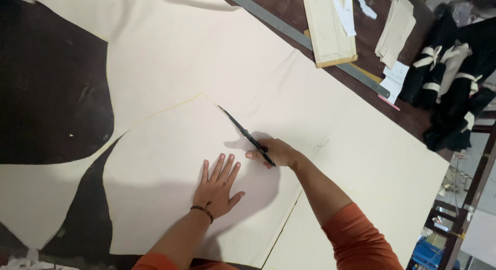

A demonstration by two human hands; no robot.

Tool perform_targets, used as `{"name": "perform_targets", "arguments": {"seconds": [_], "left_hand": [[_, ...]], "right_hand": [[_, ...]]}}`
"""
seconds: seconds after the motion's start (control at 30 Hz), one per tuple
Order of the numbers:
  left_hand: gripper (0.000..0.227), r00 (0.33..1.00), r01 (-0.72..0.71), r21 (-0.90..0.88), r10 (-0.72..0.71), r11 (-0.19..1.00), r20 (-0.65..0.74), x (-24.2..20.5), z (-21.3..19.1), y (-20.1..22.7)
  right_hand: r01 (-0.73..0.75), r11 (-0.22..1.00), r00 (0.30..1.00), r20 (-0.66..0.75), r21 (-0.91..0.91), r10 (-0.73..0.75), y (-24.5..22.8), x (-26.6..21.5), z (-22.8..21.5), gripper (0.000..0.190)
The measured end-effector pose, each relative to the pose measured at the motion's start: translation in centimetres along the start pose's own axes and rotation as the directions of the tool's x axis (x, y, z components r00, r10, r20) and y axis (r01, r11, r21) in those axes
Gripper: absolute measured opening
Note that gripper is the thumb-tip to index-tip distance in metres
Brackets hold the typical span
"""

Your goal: The person traces a pattern onto a large piece of white fabric using a yellow pencil and a cardboard template. They then use a pair of large shears to cut the fabric along the traced lines, separating the patterned piece from the main roll.

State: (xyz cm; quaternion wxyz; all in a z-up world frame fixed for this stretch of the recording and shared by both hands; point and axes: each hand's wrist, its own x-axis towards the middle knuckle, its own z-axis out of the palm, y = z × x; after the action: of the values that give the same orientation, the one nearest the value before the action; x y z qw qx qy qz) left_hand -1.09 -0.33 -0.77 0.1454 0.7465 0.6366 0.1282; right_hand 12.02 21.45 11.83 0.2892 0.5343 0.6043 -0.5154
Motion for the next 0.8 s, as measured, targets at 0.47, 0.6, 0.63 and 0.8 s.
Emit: {"name": "perform_targets", "arguments": {"seconds": [0.47,0.6,0.63,0.8], "left_hand": [[0.057,0.958,0.263,-0.156,-0.277,0.952,-0.077,7.7,-3.9,-7.8],[0.065,0.967,0.219,0.062,-0.225,0.974,0.121,8.2,-3.6,-10.6],[0.067,0.97,0.174,0.127,-0.192,0.977,0.148,8.0,-3.1,-10.7],[0.068,0.974,0.171,0.159,-0.191,0.972,0.118,7.9,-3.4,-10.2]], "right_hand": [[0.031,0.998,0.999,0.019,-0.054,-0.03,-6.6,-0.6,-2.1,0.053],[0.045,0.999,0.999,0.003,-0.023,-0.045,-4.4,2.1,-1.2,0.053],[0.035,0.999,0.999,-0.006,-0.008,-0.035,-1.4,4.2,-0.4,0.054],[0.048,0.999,0.999,0.008,-0.022,-0.048,-6.0,2.5,-1.7,0.052]]}}
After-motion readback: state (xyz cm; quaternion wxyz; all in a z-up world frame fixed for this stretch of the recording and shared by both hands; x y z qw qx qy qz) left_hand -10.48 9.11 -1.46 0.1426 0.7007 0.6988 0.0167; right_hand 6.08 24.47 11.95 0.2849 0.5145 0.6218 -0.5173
